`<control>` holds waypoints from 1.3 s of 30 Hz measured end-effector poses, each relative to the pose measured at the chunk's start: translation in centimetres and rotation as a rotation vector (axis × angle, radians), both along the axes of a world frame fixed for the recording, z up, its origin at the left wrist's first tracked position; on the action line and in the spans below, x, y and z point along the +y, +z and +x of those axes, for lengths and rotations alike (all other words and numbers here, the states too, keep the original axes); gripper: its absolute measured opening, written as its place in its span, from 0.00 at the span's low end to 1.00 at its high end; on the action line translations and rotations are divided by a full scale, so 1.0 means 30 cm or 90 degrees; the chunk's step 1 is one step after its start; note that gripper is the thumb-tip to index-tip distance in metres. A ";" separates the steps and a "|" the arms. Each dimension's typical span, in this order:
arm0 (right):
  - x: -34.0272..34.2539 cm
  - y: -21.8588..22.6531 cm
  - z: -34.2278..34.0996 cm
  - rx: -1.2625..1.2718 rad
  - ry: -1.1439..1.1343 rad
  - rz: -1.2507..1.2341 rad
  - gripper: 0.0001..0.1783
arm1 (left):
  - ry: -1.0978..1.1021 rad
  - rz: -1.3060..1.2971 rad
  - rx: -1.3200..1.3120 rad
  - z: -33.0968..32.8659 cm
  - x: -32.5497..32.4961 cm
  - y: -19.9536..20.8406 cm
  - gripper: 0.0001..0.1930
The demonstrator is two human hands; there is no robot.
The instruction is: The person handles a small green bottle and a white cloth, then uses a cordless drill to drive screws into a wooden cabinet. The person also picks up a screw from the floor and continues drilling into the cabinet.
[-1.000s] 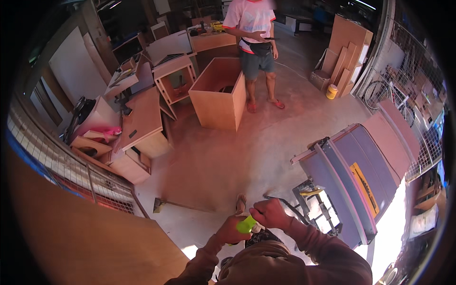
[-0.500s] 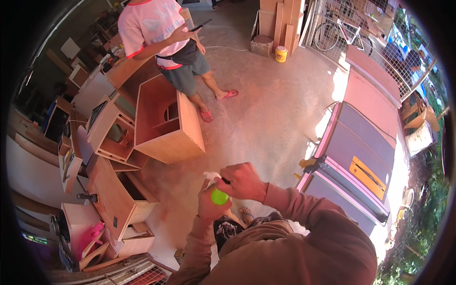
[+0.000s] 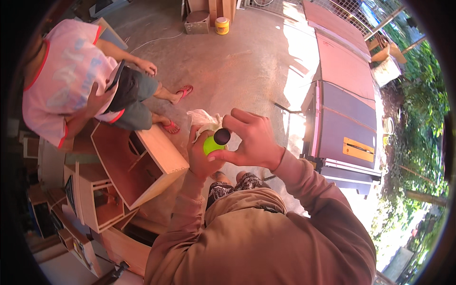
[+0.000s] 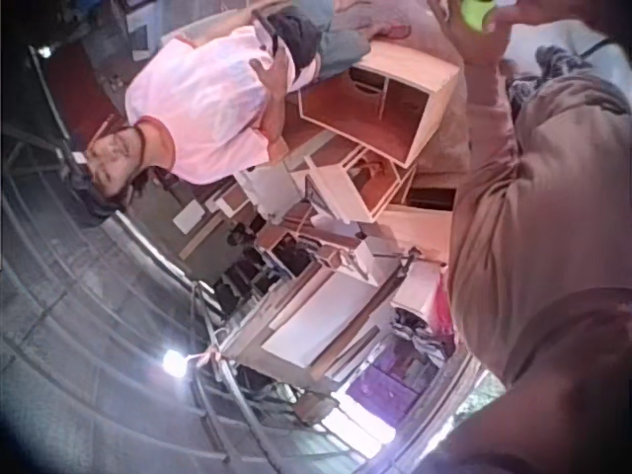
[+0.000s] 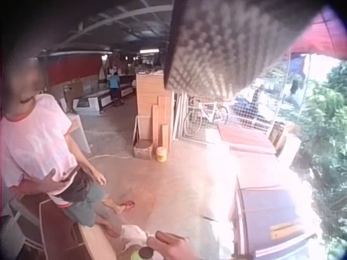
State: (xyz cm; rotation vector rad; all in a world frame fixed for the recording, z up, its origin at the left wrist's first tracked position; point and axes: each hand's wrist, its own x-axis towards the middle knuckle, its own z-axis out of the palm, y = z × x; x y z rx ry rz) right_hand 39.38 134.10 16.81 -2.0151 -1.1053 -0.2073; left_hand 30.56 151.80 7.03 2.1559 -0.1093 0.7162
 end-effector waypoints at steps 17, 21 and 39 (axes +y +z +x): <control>0.270 -0.077 1.302 0.139 -0.122 -0.039 0.23 | -0.230 0.130 0.070 1.414 0.392 -0.012 0.28; 0.443 -0.020 1.693 0.192 -0.014 -0.077 0.24 | -0.140 -0.026 0.211 1.653 0.493 0.074 0.26; 1.968 0.172 3.059 0.098 0.156 -0.166 0.17 | -0.083 -0.124 0.154 2.899 2.013 0.113 0.30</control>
